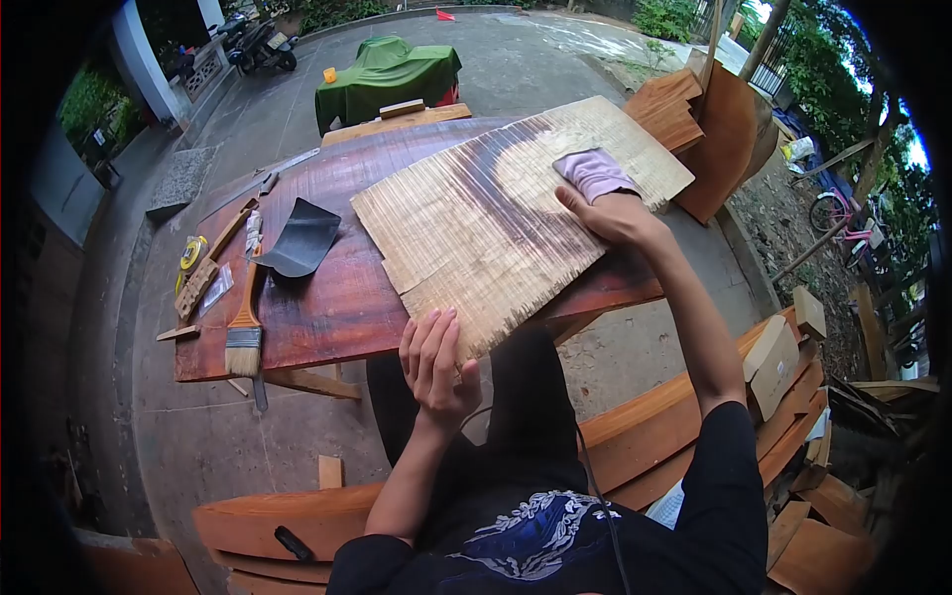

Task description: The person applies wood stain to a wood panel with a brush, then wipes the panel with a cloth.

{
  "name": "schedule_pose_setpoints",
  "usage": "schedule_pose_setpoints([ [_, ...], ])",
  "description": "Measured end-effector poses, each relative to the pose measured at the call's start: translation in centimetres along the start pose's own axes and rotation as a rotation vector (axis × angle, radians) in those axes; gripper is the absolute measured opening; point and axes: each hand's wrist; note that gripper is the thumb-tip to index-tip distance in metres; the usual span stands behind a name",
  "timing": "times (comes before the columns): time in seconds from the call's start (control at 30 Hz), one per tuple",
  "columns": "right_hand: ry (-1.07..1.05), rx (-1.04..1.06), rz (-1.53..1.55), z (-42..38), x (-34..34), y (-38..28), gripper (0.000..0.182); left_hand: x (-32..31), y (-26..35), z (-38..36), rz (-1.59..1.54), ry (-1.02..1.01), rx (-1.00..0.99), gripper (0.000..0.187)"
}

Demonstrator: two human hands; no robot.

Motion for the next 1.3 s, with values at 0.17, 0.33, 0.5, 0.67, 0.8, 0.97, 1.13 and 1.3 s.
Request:
schedule_pose_setpoints([
  [0.17, 0.281, 0.638, -0.180, -6.8, -5.1, -7.2, 0.089, -0.5, 0.0, -0.4, 0.024, 0.016, 0.003, 0.042],
  [0.33, 0.208, 0.274, -0.028, -2.9, -3.1, 1.2, 0.081, -0.3, -0.8, -0.3, 0.019, 0.018, -0.045, 0.042],
  [0.5, 0.284, -0.082, -0.029, -0.6, -1.7, 5.8, 0.089, -0.5, -0.7, -0.4, 0.010, 0.035, -0.036, 0.042],
  [0.67, 0.494, 0.680, -0.139, -7.3, -5.9, -4.1, 0.083, -0.6, -0.5, -0.5, 0.026, 0.016, -0.021, 0.041],
  [0.8, 0.439, 0.338, -0.063, -4.6, -5.3, 3.9, 0.082, -0.1, -0.8, -0.5, 0.009, -0.029, -0.046, 0.042],
  [0.97, 0.452, 0.158, -0.193, -4.4, -5.2, 4.7, 0.091, -0.4, -0.8, 0.0, -0.005, 0.020, -0.042, 0.041],
  [1.13, 0.423, 0.511, -0.121, -6.7, -6.6, 1.1, 0.083, -0.3, -0.7, -0.2, 0.002, 0.015, -0.033, 0.040],
  [1.3, 0.265, -0.110, 0.166, -4.9, -3.6, 7.3, 0.086, -0.6, -0.6, -0.2, 0.017, 0.011, -0.047, 0.037],
])
Point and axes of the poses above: each hand's wrist, its own z-axis towards the middle knuckle, its own x-axis out of the back of the hand, y = z × x, and after that the axes turned 15 degrees about -z, right-handed
